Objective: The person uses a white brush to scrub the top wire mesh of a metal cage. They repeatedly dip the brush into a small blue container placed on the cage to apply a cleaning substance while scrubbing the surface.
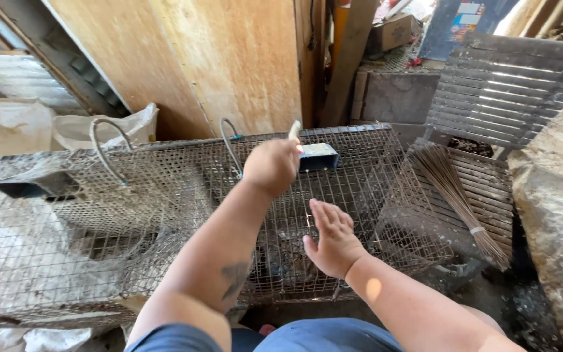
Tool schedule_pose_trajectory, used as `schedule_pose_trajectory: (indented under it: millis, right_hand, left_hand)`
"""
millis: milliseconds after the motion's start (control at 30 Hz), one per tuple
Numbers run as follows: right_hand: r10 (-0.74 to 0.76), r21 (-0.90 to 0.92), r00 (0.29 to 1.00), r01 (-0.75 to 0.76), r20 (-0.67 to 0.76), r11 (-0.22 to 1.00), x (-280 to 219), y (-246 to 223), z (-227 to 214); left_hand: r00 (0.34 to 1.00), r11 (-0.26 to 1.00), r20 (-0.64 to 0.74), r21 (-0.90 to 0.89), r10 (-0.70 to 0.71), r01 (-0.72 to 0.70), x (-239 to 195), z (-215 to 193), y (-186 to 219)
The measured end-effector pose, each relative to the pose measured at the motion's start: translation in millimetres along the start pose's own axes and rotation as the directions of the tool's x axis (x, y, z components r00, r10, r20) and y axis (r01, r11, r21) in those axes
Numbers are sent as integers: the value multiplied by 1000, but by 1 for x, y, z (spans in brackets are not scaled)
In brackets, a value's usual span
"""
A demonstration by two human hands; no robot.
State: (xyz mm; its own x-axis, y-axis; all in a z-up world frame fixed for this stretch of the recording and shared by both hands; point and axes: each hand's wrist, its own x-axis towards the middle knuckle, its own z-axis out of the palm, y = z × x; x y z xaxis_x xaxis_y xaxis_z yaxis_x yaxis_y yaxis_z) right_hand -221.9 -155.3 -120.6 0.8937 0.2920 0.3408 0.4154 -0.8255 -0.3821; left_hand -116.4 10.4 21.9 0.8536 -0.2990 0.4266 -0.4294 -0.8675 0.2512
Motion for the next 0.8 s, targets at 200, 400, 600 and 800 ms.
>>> schedule_pose_trajectory:
  millis: [200,400,600,800]
  right_hand:
    - [-89,-1,973,91,-215,996,-1,37,38]
    - [-222,-92,934,204,-281,975,-2,41,40]
    - [-237,-109,945,217,-226,970,-6,32,30]
    - [334,770,939,-152,-84,620,-6,-11,-53]
  left_hand:
    - [890,944,336,9,309,-331,-95,-33,44]
    - [859,984,480,-78,176,-158,-137,-42,36]
    - [748,954,593,156,-298,257,-139,-77,49]
    - [682,937,643,228,-349,264,-135,-85,52]
